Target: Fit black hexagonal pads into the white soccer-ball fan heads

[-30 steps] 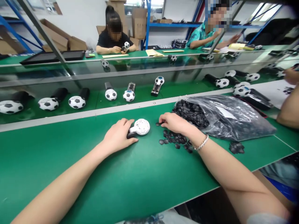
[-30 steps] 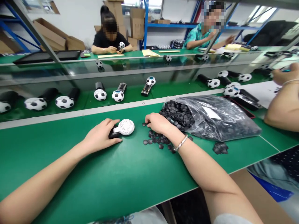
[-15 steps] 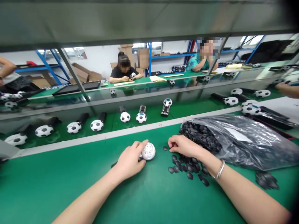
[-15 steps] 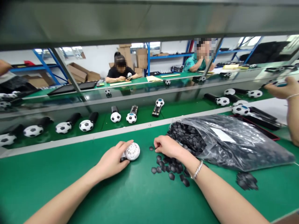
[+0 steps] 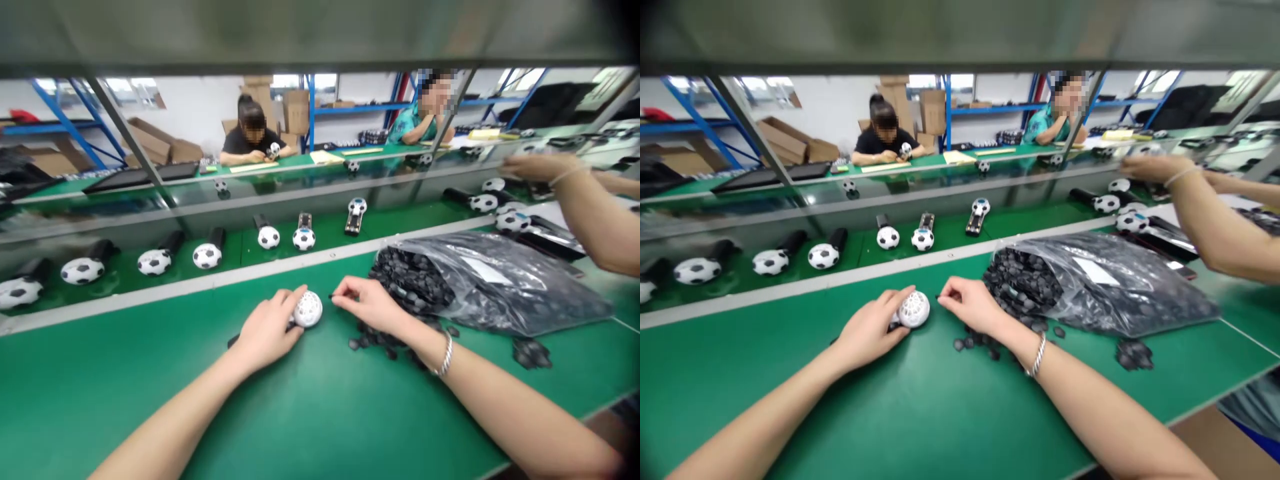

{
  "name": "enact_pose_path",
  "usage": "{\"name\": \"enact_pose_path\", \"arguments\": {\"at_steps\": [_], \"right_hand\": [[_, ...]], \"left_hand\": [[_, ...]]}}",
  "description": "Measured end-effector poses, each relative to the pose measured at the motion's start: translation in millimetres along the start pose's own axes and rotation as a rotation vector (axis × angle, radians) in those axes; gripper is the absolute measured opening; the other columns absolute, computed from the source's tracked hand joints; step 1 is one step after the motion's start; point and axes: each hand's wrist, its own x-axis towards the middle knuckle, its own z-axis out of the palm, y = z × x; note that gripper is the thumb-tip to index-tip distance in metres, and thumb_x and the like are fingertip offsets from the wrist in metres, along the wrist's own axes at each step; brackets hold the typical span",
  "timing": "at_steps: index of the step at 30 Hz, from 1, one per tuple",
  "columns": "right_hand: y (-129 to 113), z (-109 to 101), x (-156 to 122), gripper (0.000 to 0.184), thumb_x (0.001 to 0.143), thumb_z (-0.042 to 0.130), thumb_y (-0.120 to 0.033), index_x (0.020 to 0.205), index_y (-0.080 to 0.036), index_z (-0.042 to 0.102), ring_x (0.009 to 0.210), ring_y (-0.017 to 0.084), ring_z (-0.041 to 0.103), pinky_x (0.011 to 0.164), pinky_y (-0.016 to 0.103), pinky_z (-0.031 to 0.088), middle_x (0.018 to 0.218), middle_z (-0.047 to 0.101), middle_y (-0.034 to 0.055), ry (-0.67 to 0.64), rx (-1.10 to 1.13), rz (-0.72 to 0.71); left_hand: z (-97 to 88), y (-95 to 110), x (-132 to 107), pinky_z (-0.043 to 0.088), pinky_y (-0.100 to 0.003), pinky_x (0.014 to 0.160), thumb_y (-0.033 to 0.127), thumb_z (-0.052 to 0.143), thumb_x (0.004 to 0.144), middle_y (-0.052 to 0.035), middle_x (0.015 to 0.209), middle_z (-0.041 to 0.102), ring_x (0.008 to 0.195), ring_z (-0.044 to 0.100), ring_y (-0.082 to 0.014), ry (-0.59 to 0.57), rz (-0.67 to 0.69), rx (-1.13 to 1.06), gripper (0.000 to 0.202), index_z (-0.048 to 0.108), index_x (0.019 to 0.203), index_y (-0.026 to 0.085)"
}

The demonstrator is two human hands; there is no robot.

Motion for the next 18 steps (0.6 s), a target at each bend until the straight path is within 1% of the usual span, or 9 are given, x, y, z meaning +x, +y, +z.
{"name": "enact_pose_path", "arguments": {"at_steps": [2,4,8,11,15,18], "right_hand": [[0.2,-0.6,-0.4,0.009,0.077,0.058,-0.024,0.077,-0.015,0.057,0.067,0.013,0.055,0.064,0.024,0.044,0.073,0.061,0.0009,0.027,0.077,-0.055],[-2.4,-1.4,-1.2,0.008,0.079,0.057,-0.022,0.082,-0.015,0.057,0.072,0.013,0.055,0.068,0.024,0.044,0.078,0.060,0.0013,0.031,0.108,-0.124],[-12.4,-1.6,-5.4,0.007,0.084,0.053,-0.020,0.085,-0.017,0.059,0.077,0.014,0.054,0.071,0.025,0.044,0.083,0.060,0.0027,-0.005,0.016,-0.265],[-15.4,2.4,-9.1,0.011,0.088,0.048,-0.019,0.088,-0.017,0.059,0.082,0.015,0.055,0.075,0.027,0.043,0.086,0.060,0.0048,-0.060,-0.086,-0.395],[-12.9,13.2,-11.1,0.016,0.091,0.045,-0.020,0.094,-0.018,0.060,0.087,0.016,0.055,0.077,0.030,0.041,0.091,0.061,0.0061,-0.119,-0.216,-0.510],[-12.3,21.1,-10.1,0.012,0.091,0.047,-0.019,0.093,-0.018,0.059,0.086,0.015,0.056,0.080,0.030,0.037,0.090,0.062,0.0041,-0.118,-0.220,-0.521]], "left_hand": [[0.2,-1.0,1.2,0.045,-0.034,0.086,0.020,0.056,0.080,-0.0048,0.123,0.041,0.101,0.051,-0.0248,-0.001,0.006,-0.008,0.068,0.020,0.137,0.032],[0.4,-1.9,2.1,0.045,-0.034,0.085,0.022,0.057,0.080,-0.0034,0.123,0.042,0.100,0.052,-0.0247,-0.006,0.006,-0.012,0.069,0.019,0.136,0.034],[0.8,-1.9,1.3,0.045,-0.033,0.085,0.024,0.057,0.081,-0.0032,0.123,0.042,0.098,0.053,-0.0241,-0.012,0.005,-0.014,0.068,0.019,0.137,0.033],[0.6,-1.1,1.0,0.046,-0.032,0.083,0.025,0.058,0.081,-0.0023,0.122,0.042,0.097,0.053,-0.0235,-0.002,0.000,-0.025,0.068,0.020,0.136,0.034],[-0.8,0.4,2.3,0.047,-0.030,0.080,0.038,0.062,0.081,-0.0018,0.120,0.043,0.098,0.052,-0.0233,-0.010,-0.033,-0.085,0.066,0.024,0.135,0.034],[-1.5,1.6,2.9,0.047,-0.029,0.078,0.048,0.062,0.080,-0.0014,0.118,0.044,0.097,0.053,-0.0230,0.000,-0.060,-0.128,0.065,0.028,0.134,0.035]]}}
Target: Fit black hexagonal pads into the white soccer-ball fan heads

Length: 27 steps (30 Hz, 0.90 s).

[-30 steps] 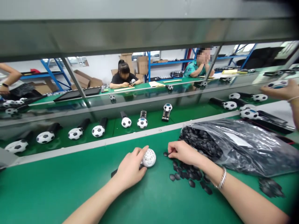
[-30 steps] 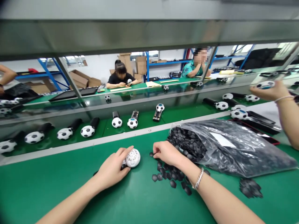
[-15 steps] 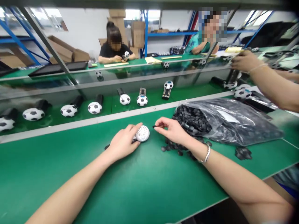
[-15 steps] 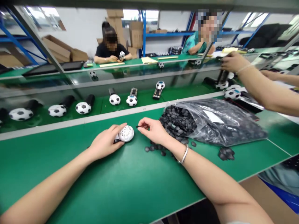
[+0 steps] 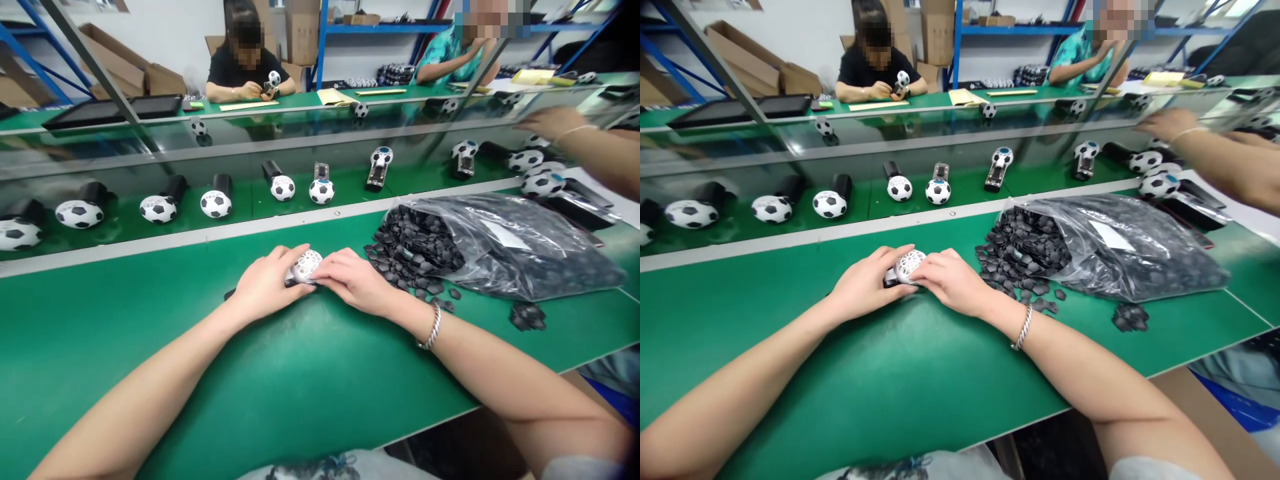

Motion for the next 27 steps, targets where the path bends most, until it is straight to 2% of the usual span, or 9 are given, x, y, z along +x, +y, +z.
{"name": "enact_pose_path", "arguments": {"at_steps": [5,9,12,14,18,21,24,27], "right_hand": [[-3.0,5.0,4.1,0.005,0.085,0.057,-0.017,0.080,-0.017,0.059,0.075,0.014,0.055,0.076,0.030,0.037,0.077,0.061,0.0007,0.043,0.030,0.088],[-3.2,7.8,4.3,0.001,0.080,0.062,-0.018,0.079,-0.018,0.061,0.086,0.015,0.054,0.080,0.030,0.042,0.087,0.056,0.0028,0.127,0.179,0.201],[-0.4,11.8,4.4,0.010,0.074,0.066,-0.019,0.081,-0.018,0.059,0.103,0.019,0.050,0.085,0.032,0.044,0.106,0.050,0.0057,0.175,0.342,0.336],[1.9,15.0,4.8,0.018,0.072,0.067,-0.020,0.084,-0.018,0.054,0.107,0.020,0.048,0.083,0.032,0.045,0.114,0.049,0.0064,0.171,0.475,0.410],[3.2,21.2,6.2,0.029,0.068,0.069,-0.022,0.086,-0.018,0.046,0.101,0.020,0.052,0.072,0.029,0.048,0.111,0.053,0.0065,0.149,0.610,0.473],[4.5,19.8,7.5,0.032,0.067,0.069,-0.024,0.087,-0.017,0.046,0.099,0.020,0.052,0.063,0.025,0.048,0.110,0.053,0.0075,0.159,0.612,0.480],[14.7,5.5,7.6,0.025,0.070,0.067,-0.023,0.086,-0.016,0.049,0.094,0.018,0.054,0.069,0.027,0.048,0.103,0.056,0.0063,0.122,0.576,0.490],[31.7,-16.5,3.6,0.010,0.076,0.064,-0.021,0.080,-0.015,0.058,0.078,0.014,0.057,0.072,0.027,0.046,0.089,0.058,0.0032,0.070,0.257,0.570]], "left_hand": [[-0.1,1.6,-0.8,0.046,-0.026,0.072,0.043,0.064,0.080,0.0014,0.114,0.048,0.093,0.054,-0.0210,0.016,-0.037,-0.038,0.059,0.034,0.130,0.038],[-1.0,2.1,0.3,0.045,-0.024,0.070,0.041,0.067,0.078,0.0032,0.111,0.050,0.094,0.054,-0.0190,0.041,-0.039,-0.073,0.058,0.037,0.128,0.038],[-1.2,1.5,3.0,0.045,-0.023,0.069,0.037,0.070,0.075,0.0036,0.108,0.051,0.094,0.054,-0.0185,0.045,-0.054,-0.128,0.057,0.042,0.124,0.037],[-0.6,1.1,5.0,0.045,-0.024,0.070,0.036,0.071,0.072,0.0021,0.107,0.052,0.093,0.054,-0.0193,0.042,-0.066,-0.174,0.056,0.046,0.122,0.034],[0.9,2.4,7.2,0.045,-0.025,0.069,0.033,0.074,0.069,0.0014,0.104,0.054,0.089,0.055,-0.0191,0.056,-0.087,-0.235,0.054,0.050,0.117,0.032],[0.6,4.5,5.9,0.043,-0.023,0.064,0.032,0.074,0.070,0.0027,0.101,0.054,0.087,0.055,-0.0185,0.075,-0.088,-0.199,0.052,0.050,0.116,0.034],[-1.7,4.1,3.6,0.044,-0.025,0.066,0.034,0.072,0.071,0.0025,0.105,0.053,0.089,0.055,-0.0192,0.038,-0.058,-0.156,0.056,0.046,0.120,0.034],[-4.5,-0.3,3.0,0.043,-0.033,0.082,0.024,0.067,0.073,-0.0004,0.118,0.050,0.101,0.051,-0.0244,-0.015,0.021,-0.066,0.058,0.042,0.125,0.030]]}}
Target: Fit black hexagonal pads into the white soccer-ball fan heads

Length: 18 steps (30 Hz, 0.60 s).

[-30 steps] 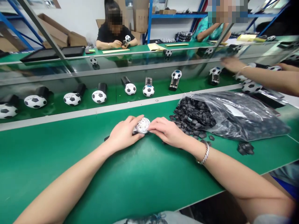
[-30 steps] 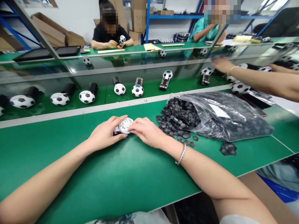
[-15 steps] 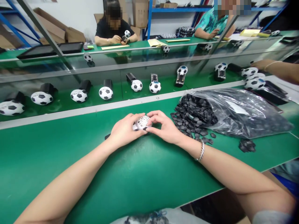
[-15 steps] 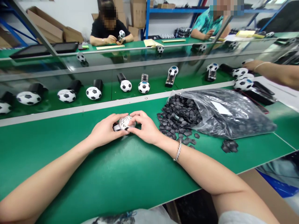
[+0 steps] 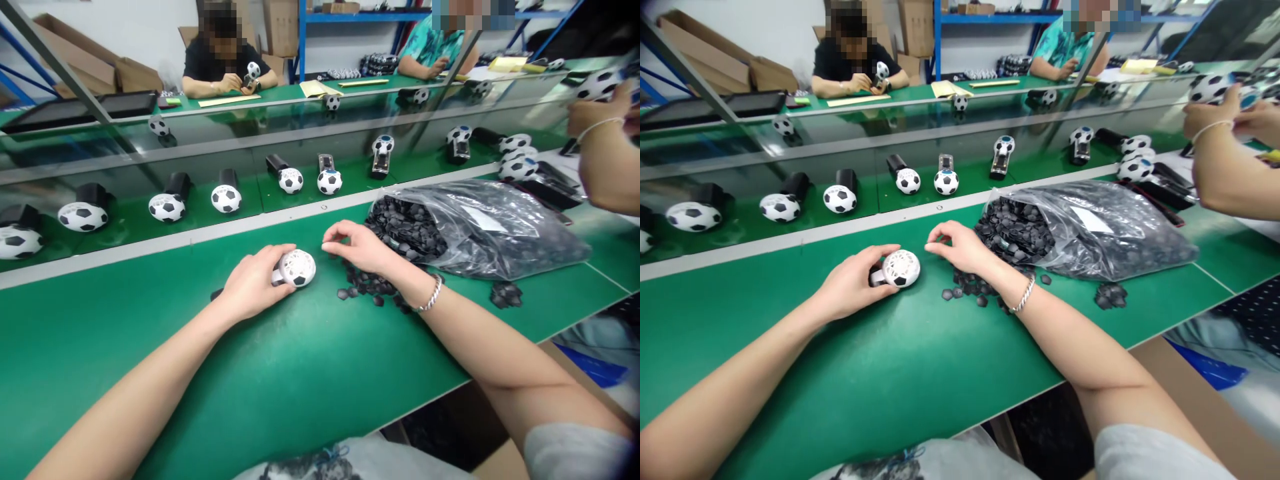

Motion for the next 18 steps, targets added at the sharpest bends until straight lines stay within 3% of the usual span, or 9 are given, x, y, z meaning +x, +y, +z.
{"name": "enact_pose_path", "arguments": {"at_steps": [4,11,15,18], "right_hand": [[8.6,-15.9,0.7,0.012,0.074,0.070,-0.018,0.086,-0.016,0.066,0.069,0.013,0.056,0.069,0.024,0.044,0.086,0.059,0.0025,-0.061,-0.408,0.078],[-7.2,-0.9,-3.4,0.015,0.088,0.053,-0.016,0.095,-0.012,0.065,0.087,0.023,0.056,0.073,0.030,0.042,0.089,0.059,0.0103,-0.199,-0.875,-0.098],[-2.6,-7.7,1.4,0.017,0.083,0.059,-0.014,0.100,-0.013,0.062,0.083,0.018,0.057,0.073,0.025,0.042,0.091,0.061,0.0073,-0.196,-0.662,0.027],[3.8,-16.9,4.8,0.009,0.081,0.059,-0.011,0.088,-0.016,0.064,0.072,0.013,0.057,0.066,0.021,0.041,0.079,0.062,0.0014,-0.253,-0.483,0.120]], "left_hand": [[0.6,-8.1,3.4,0.030,-0.044,0.100,0.005,0.045,0.075,-0.0006,0.121,0.050,0.113,0.044,-0.0251,0.056,0.109,0.138,0.056,0.042,0.125,0.029],[7.6,-17.4,6.2,0.019,-0.049,0.106,-0.003,0.036,0.069,0.0008,0.117,0.052,0.116,0.039,-0.0213,0.102,0.203,0.187,0.067,0.038,0.128,0.030],[5.7,-20.3,6.4,0.019,-0.051,0.105,-0.005,0.035,0.071,0.0031,0.122,0.049,0.119,0.036,-0.0210,0.070,0.260,0.172,0.068,0.038,0.127,0.033],[4.8,-20.4,6.8,0.020,-0.053,0.105,-0.005,0.034,0.071,0.0031,0.122,0.049,0.119,0.036,-0.0213,0.067,0.261,0.163,0.068,0.039,0.127,0.033]]}}
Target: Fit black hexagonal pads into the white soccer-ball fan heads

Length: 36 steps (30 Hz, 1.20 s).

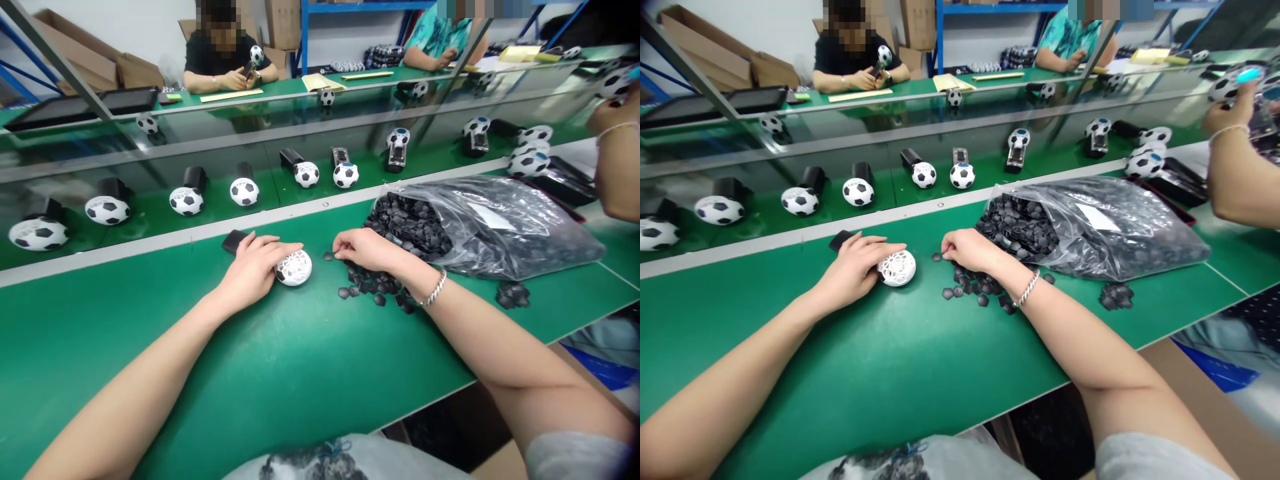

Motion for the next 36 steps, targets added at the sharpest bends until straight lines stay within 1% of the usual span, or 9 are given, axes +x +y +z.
{"name": "enact_pose_path", "arguments": {"at_steps": [3,8,11,14,16,20,23,28,36], "right_hand": [[5.4,-2.9,-1.3,0.008,0.078,0.060,-0.010,0.077,-0.016,0.064,0.070,0.013,0.054,0.065,0.021,0.040,0.082,0.060,0.0024,0.014,-0.025,-0.025],[-0.6,5.2,-7.1,0.003,0.081,0.061,-0.017,0.079,-0.016,0.063,0.069,0.011,0.055,0.065,0.021,0.041,0.078,0.059,0.0008,0.137,0.113,-0.078],[-11.3,15.4,-9.3,0.011,0.078,0.067,-0.026,0.083,-0.017,0.064,0.069,0.012,0.054,0.063,0.022,0.041,0.080,0.059,0.0015,0.116,0.127,-0.084],[-19.0,23.4,-9.6,0.014,0.075,0.070,-0.023,0.086,-0.017,0.063,0.071,0.013,0.054,0.063,0.023,0.041,0.086,0.057,0.0026,0.117,0.052,-0.049],[-20.5,25.4,-9.7,0.011,0.074,0.069,-0.016,0.081,-0.017,0.061,0.071,0.012,0.053,0.063,0.023,0.040,0.083,0.057,0.0013,0.119,0.088,-0.102],[-21.7,21.8,-13.4,0.009,0.076,0.065,-0.011,0.077,-0.016,0.058,0.066,0.011,0.054,0.062,0.021,0.042,0.070,0.058,-0.0022,0.117,0.360,-0.230],[-27.2,18.3,-18.7,0.005,0.078,0.063,-0.013,0.082,-0.017,0.062,0.072,0.012,0.057,0.068,0.023,0.045,0.078,0.062,-0.0001,0.211,0.462,-0.340],[-38.2,25.9,-22.1,0.014,0.084,0.057,-0.011,0.091,-0.019,0.066,0.083,0.013,0.056,0.077,0.026,0.044,0.087,0.062,0.0023,0.268,0.426,-0.602],[-45.0,31.9,-26.2,0.014,0.089,0.047,-0.012,0.098,-0.015,0.058,0.084,0.016,0.053,0.073,0.029,0.046,0.089,0.057,0.0073,0.383,0.266,-0.670]], "left_hand": [[0.1,1.0,0.0,0.019,-0.053,0.105,-0.006,0.034,0.071,0.0026,0.122,0.049,0.119,0.035,-0.0219,0.002,-0.002,-0.004,0.068,0.038,0.127,0.032],[1.3,1.9,-0.5,0.019,-0.056,0.104,-0.004,0.033,0.074,0.0022,0.122,0.049,0.120,0.034,-0.0238,0.011,-0.025,0.009,0.064,0.038,0.128,0.032],[2.7,1.8,-0.4,0.019,-0.056,0.104,-0.003,0.033,0.074,0.0020,0.122,0.049,0.119,0.034,-0.0239,0.019,-0.027,0.012,0.064,0.038,0.128,0.031],[3.5,1.7,-0.6,0.019,-0.056,0.104,-0.002,0.032,0.074,0.0011,0.122,0.049,0.119,0.034,-0.0242,0.019,-0.030,0.005,0.063,0.039,0.128,0.030],[3.4,1.5,-1.0,0.018,-0.057,0.104,-0.002,0.032,0.074,0.0011,0.122,0.050,0.120,0.034,-0.0243,0.016,-0.025,0.003,0.062,0.040,0.127,0.030],[2.8,0.4,-1.2,0.013,-0.057,0.106,-0.002,0.031,0.075,0.0038,0.122,0.050,0.121,0.032,-0.0236,0.027,-0.012,0.003,0.062,0.040,0.127,0.032],[2.7,-0.5,-1.1,0.012,-0.058,0.107,-0.003,0.031,0.074,0.0056,0.124,0.048,0.123,0.030,-0.0225,0.017,-0.026,-0.032,0.066,0.038,0.127,0.034],[1.6,-2.3,-2.5,0.006,-0.059,0.108,0.005,0.043,0.070,0.0027,0.129,0.043,0.127,0.024,-0.0255,-0.029,-0.016,-0.097,0.068,0.032,0.132,0.030],[1.6,-2.9,-3.0,0.000,-0.058,0.109,0.026,0.066,0.069,-0.0009,0.129,0.042,0.128,0.020,-0.0298,-0.034,-0.019,-0.154,0.071,0.033,0.132,0.028]]}}
